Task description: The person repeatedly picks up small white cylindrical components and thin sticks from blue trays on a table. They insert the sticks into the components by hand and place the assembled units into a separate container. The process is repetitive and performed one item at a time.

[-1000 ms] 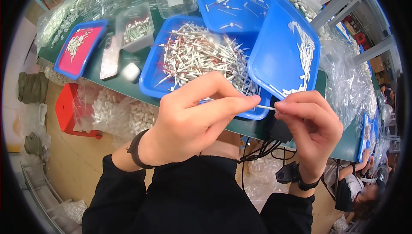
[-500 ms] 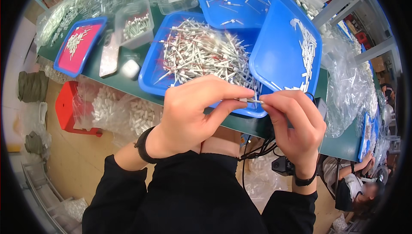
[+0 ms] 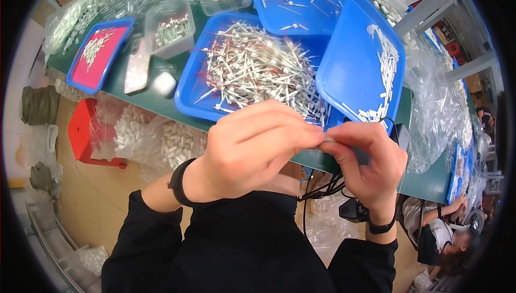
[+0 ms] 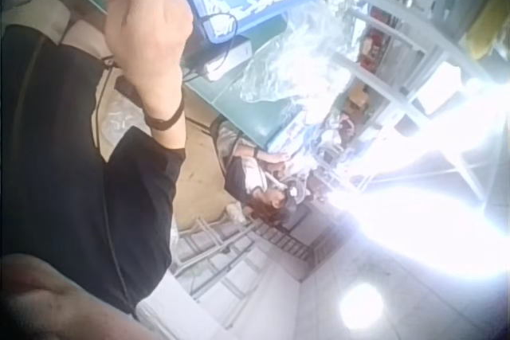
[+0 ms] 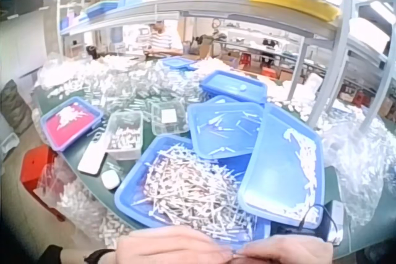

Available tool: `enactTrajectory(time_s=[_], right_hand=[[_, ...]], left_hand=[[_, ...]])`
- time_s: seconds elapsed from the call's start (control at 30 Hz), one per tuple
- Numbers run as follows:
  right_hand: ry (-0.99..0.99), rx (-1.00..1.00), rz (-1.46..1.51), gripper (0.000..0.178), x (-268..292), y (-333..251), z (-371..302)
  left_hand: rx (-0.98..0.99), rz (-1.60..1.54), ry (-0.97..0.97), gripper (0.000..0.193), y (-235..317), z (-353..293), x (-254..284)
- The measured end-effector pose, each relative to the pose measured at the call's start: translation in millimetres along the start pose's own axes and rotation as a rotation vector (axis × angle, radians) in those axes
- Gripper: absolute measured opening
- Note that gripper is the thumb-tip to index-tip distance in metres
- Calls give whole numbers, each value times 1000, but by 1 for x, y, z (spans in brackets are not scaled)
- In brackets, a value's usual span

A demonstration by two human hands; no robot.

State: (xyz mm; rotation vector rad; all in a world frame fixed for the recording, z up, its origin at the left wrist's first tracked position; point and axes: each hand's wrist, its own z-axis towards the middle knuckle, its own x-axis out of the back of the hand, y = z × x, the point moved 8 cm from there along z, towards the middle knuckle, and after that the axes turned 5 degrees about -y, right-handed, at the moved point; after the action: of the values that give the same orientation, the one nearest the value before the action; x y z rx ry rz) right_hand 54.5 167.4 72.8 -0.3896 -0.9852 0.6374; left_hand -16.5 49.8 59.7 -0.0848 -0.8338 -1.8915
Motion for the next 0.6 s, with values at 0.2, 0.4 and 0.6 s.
enactTrajectory(time_s=[0.2,0.4,0.6], right_hand=[[-84,35,-117,39,-6,17,8],[-65,-508,-335,28,76,145,-3],[-353,-878,-488,35,89,248,-60]], left_hand=[[123,45,-50,18,-30,3,9],[262,615,-189,33,-141,-6,56],[883,925,-256,26,-288,-28,154]])
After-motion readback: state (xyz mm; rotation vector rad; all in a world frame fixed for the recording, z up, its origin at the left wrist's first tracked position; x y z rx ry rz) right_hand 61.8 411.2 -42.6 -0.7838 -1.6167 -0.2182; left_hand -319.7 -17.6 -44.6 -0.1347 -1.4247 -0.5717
